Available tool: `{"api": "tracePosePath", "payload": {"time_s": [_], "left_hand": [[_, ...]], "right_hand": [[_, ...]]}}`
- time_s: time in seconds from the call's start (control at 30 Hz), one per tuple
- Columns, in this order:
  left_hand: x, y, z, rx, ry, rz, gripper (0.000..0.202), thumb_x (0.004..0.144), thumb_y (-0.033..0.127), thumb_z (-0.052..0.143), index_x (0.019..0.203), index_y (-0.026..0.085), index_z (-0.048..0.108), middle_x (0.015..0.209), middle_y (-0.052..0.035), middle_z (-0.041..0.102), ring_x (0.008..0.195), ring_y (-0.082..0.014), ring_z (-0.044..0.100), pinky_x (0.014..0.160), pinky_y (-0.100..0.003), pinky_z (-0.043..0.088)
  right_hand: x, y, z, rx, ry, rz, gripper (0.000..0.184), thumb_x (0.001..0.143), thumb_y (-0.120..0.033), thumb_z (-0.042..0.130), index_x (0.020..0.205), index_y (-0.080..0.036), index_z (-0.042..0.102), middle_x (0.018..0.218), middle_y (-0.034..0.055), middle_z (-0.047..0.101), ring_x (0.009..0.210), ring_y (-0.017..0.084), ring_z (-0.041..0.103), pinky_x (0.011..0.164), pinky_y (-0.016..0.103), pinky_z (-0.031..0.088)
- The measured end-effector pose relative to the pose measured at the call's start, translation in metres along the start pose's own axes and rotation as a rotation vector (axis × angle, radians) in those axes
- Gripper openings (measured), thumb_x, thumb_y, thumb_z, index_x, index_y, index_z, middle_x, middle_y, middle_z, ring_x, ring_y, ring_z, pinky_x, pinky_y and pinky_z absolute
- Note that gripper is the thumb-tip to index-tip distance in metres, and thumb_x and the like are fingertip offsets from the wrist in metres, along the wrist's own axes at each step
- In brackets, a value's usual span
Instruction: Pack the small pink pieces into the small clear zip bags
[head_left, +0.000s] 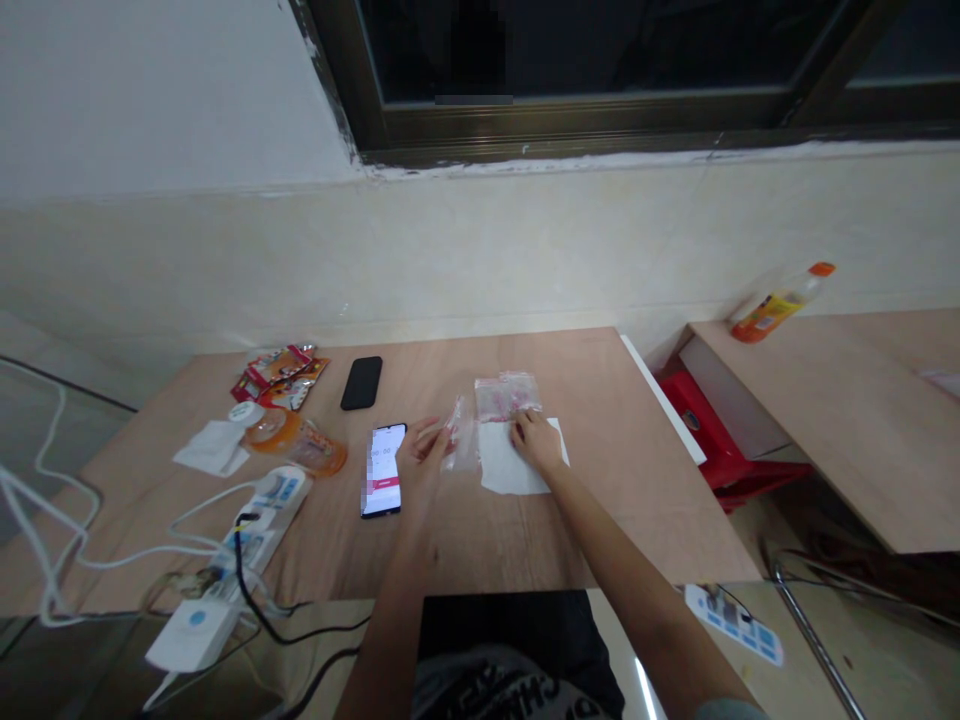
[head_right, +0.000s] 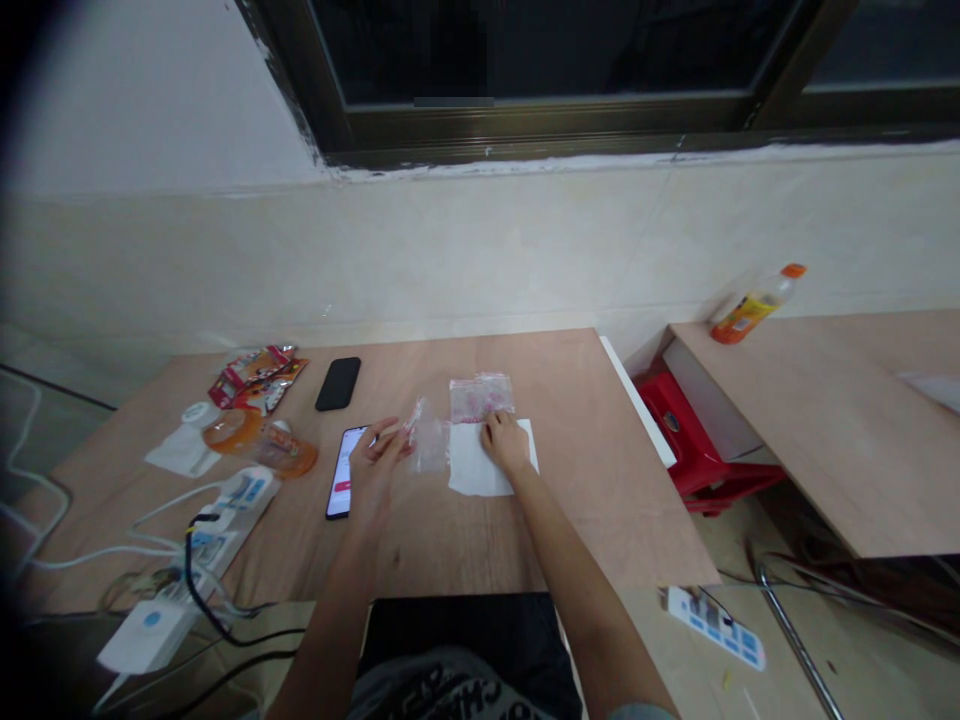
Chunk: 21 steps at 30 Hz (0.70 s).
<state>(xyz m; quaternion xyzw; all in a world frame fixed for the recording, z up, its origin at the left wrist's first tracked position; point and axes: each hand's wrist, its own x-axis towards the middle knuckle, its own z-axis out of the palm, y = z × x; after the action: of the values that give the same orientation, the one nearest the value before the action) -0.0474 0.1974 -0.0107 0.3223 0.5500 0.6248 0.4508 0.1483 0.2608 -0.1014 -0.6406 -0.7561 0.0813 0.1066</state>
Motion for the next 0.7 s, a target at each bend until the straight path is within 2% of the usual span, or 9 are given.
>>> {"api": "tracePosePath", "payload": {"time_s": [0.27,0.37,0.47,0.57,0.63,0.7], "left_hand": [[0.001,-0.011,-0.005,0.041,-0.005,0.036,0.038,0.067,0.037,0.078,0.095,0.016,0.063,0.082,-0.0034,0.073,0.07,-0.0143,0.069,0.067,-0.024,0.056],[0.0,-0.014,-0.002,0.082,-0.03,0.056,0.035,0.071,0.038,0.074,0.096,0.016,0.063,0.088,-0.0057,0.074,0.073,-0.0153,0.07,0.067,-0.024,0.055],[-0.004,-0.018,0.005,0.118,-0.061,0.075,0.033,0.074,0.039,0.07,0.096,0.016,0.064,0.091,-0.0075,0.074,0.077,-0.0173,0.071,0.067,-0.026,0.056],[-0.012,-0.021,0.012,0.223,-0.128,0.109,0.029,0.075,0.037,0.069,0.094,0.016,0.064,0.09,-0.0077,0.074,0.08,-0.0191,0.071,0.068,-0.027,0.055],[-0.02,-0.023,0.017,0.313,-0.209,0.136,0.025,0.077,0.033,0.067,0.097,0.018,0.065,0.088,-0.0066,0.074,0.081,-0.0189,0.071,0.071,-0.028,0.055],[-0.027,-0.024,0.02,0.384,-0.296,0.159,0.022,0.079,0.029,0.064,0.098,0.019,0.065,0.086,-0.0053,0.074,0.081,-0.018,0.071,0.075,-0.029,0.055]], "right_hand": [[-0.004,0.004,-0.002,0.14,0.114,-0.002,0.032,0.097,-0.031,0.038,0.112,-0.02,0.064,0.112,0.0108,0.063,0.108,0.021,0.054,0.084,0.028,0.042],[-0.006,0.002,-0.01,0.352,0.233,0.11,0.033,0.097,-0.037,0.038,0.106,-0.02,0.065,0.103,0.0084,0.066,0.091,0.019,0.06,0.075,0.027,0.042],[-0.017,-0.009,-0.022,0.711,0.304,0.235,0.04,0.094,-0.049,0.039,0.088,-0.018,0.064,0.076,0.0029,0.064,0.066,0.015,0.057,0.064,0.025,0.04],[-0.036,-0.029,-0.034,1.036,0.213,0.172,0.048,0.09,-0.058,0.042,0.067,-0.019,0.058,0.06,-0.0004,0.055,0.059,0.014,0.052,0.06,0.025,0.039],[-0.05,-0.043,-0.038,1.16,0.124,0.143,0.047,0.088,-0.06,0.045,0.068,-0.019,0.058,0.056,-0.0022,0.051,0.054,0.013,0.048,0.056,0.024,0.037],[-0.06,-0.052,-0.04,1.222,0.097,0.14,0.046,0.086,-0.06,0.049,0.066,-0.019,0.055,0.055,-0.003,0.05,0.052,0.012,0.045,0.054,0.024,0.036]]}}
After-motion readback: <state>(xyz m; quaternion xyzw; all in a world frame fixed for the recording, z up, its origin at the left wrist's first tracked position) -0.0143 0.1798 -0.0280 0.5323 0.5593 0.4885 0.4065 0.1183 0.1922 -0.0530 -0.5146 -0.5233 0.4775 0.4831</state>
